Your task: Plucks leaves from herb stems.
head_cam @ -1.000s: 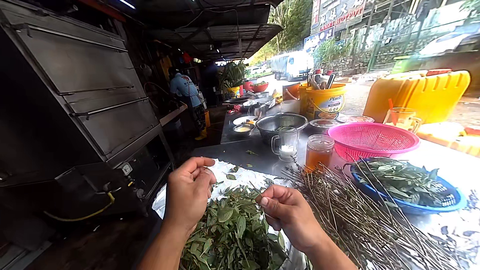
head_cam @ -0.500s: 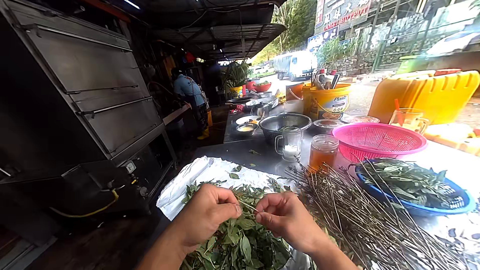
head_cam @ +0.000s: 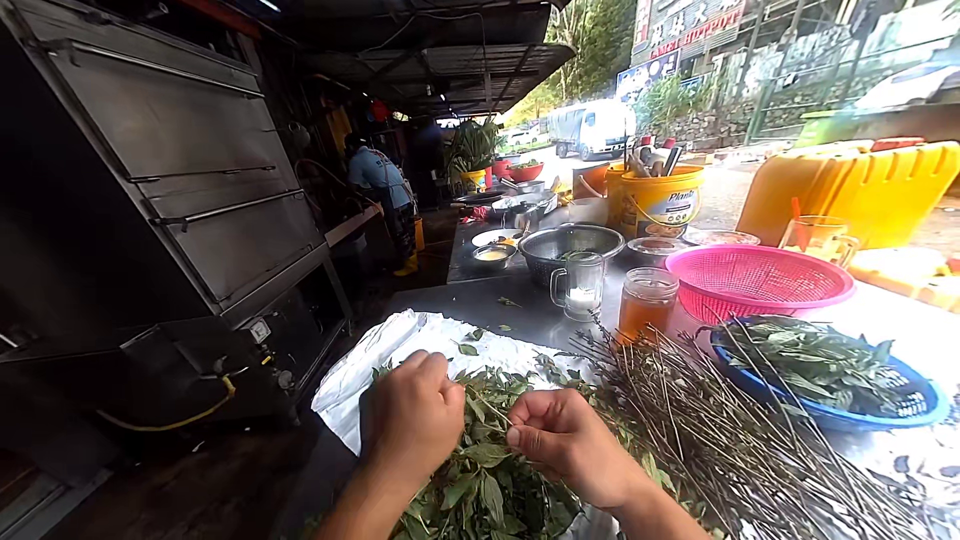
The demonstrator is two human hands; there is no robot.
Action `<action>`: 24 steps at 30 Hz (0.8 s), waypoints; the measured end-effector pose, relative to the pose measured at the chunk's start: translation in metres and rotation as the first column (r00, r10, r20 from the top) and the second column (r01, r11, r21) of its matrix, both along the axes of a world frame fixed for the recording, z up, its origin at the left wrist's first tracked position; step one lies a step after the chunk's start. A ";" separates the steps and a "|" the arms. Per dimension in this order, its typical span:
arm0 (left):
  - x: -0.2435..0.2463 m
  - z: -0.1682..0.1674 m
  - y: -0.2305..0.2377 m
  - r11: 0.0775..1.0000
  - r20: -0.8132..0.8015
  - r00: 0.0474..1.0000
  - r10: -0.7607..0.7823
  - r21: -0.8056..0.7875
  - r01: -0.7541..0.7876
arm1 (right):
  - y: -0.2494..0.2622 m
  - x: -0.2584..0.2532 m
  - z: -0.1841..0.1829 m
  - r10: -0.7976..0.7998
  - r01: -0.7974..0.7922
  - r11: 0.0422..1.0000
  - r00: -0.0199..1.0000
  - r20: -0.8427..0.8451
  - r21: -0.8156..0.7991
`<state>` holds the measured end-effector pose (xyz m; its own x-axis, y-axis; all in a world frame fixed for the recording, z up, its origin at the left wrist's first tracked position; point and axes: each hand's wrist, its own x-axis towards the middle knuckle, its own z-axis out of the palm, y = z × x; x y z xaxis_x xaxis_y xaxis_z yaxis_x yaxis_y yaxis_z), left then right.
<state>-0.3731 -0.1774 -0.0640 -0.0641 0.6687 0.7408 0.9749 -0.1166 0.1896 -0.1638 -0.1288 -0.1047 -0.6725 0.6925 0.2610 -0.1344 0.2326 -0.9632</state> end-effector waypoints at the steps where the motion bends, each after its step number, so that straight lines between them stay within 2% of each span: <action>1: -0.007 0.005 0.001 0.997 0.236 0.971 -0.024 -0.059 0.039 | 0.000 0.001 0.001 -0.009 0.008 1.000 0.999 -0.048 -0.026; 2: -0.014 0.011 -0.001 0.983 0.488 0.871 -0.061 -0.124 0.139 | 0.001 0.002 0.001 -0.027 0.023 0.999 0.995 -0.091 -0.047; 3: -0.021 0.016 -0.003 0.949 0.700 0.707 -0.100 -0.147 0.280 | 0.001 0.002 0.001 -0.046 0.037 0.997 0.991 -0.126 -0.069; 4: -0.025 0.019 -0.007 0.907 0.831 0.542 -0.124 -0.127 0.402 | 0.001 0.002 0.002 -0.059 0.046 0.995 0.987 -0.151 -0.086; 5: -0.026 0.020 -0.012 0.874 0.893 0.428 -0.135 -0.097 0.477 | 0.000 0.001 0.002 -0.068 0.053 0.994 0.984 -0.167 -0.096; 6: -0.025 0.019 -0.016 0.855 0.914 0.378 -0.147 -0.075 0.514 | 0.000 0.001 0.002 -0.076 0.059 0.993 0.982 -0.173 -0.101; 7: -0.023 0.018 -0.019 0.843 0.912 0.373 -0.172 -0.060 0.534 | -0.001 0.000 0.003 -0.083 0.066 0.992 0.982 -0.172 -0.105; 9: -0.015 0.015 -0.026 0.828 0.846 0.470 -0.252 -0.064 0.558 | -0.001 0.000 0.003 -0.089 0.071 0.991 0.982 -0.167 -0.111; 11: -0.007 0.010 -0.031 0.835 0.641 0.703 -0.309 -0.172 0.523 | -0.001 0.000 0.002 -0.090 0.073 0.991 0.983 -0.159 -0.110; 13: 0.005 0.000 -0.031 0.868 0.430 0.851 -0.303 -0.245 0.433 | -0.001 -0.001 0.002 -0.080 0.065 0.993 0.985 -0.151 -0.102; 14: 0.010 -0.007 -0.030 0.888 0.336 0.893 -0.301 -0.242 0.390 | -0.001 -0.001 0.002 -0.076 0.061 0.993 0.986 -0.149 -0.103; 16: 0.017 -0.019 -0.027 0.927 0.180 0.925 -0.334 -0.115 0.357 | -0.002 -0.003 0.003 -0.085 0.068 0.991 0.985 -0.148 -0.116; 19: 0.021 -0.029 -0.027 0.924 -0.045 0.929 -0.368 0.098 0.370 | -0.002 -0.004 0.005 -0.109 0.084 0.984 0.982 -0.154 -0.158; 22: 0.023 -0.035 -0.032 0.924 -0.207 0.932 -0.296 0.183 0.335 | -0.003 -0.005 0.006 -0.114 0.078 0.976 0.978 -0.174 -0.204; 24: 0.024 -0.039 -0.033 0.924 -0.235 0.936 -0.264 0.216 0.315 | -0.004 -0.005 0.006 -0.115 0.077 0.974 0.978 -0.173 -0.215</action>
